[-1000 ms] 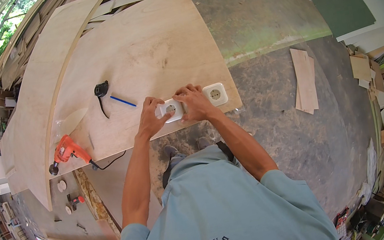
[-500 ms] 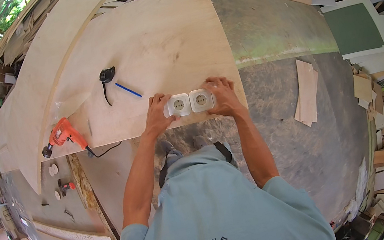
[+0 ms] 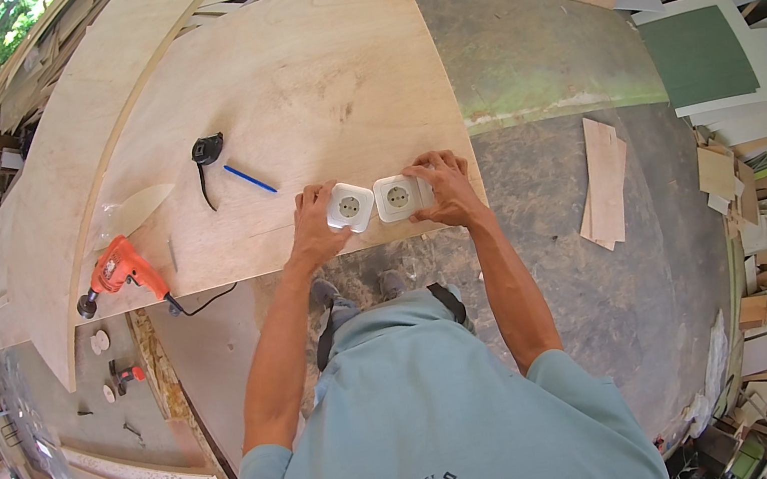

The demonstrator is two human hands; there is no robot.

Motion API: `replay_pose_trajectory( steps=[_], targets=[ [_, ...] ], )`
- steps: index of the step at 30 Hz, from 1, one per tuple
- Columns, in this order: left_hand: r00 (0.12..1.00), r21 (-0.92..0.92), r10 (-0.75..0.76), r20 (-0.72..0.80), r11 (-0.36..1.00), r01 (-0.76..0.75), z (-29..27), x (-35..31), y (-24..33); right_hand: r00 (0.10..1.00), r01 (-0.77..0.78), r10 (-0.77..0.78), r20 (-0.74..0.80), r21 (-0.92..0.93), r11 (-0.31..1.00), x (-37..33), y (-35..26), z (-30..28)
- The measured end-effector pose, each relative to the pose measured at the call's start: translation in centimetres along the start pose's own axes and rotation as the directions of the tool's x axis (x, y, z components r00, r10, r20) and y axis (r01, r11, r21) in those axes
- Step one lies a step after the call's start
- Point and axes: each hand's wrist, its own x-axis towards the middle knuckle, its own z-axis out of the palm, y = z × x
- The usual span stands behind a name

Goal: The person prepares and fits a triple electrical socket unit onto a piece of wood. They use a drill with a hole-saw attachment to make a pilot hole, then align the socket unit with the pre-cut holes in the wood.

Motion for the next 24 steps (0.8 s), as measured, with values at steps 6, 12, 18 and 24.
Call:
replay_pose_trajectory(
  steps=[6, 12, 18, 24],
  targets=[
    [0.983, 0.051, -0.175, -0.057, 0.983, 0.177, 1.2, 0.4, 4.3, 1.000, -0.017, 0.018, 0.026, -0.018, 1.000, -0.1, -0.2, -0.2],
    [0.918, 0.146, 0.208, 0.337, 0.952, -0.269, -0.6, 1.8, 1.3, 0.999, 0.012, -0.011, 0.035, -0.021, 1.000, 0.0, 0.1, -0.1],
    [0.980, 0.010, -0.064, -0.190, 0.998, 0.067, 0.4, -0.2, 4.1, 0.999, 0.009, -0.007, 0.052, -0.036, 0.999, 0.2, 0.3, -0.5],
    [0.996, 0.033, -0.050, 0.073, 0.998, 0.048, 0.1, -0.6, 3.2, 0.998, 0.012, -0.009, 0.068, -0.039, 0.999, 0.4, 0.2, -0.5]
  ],
)
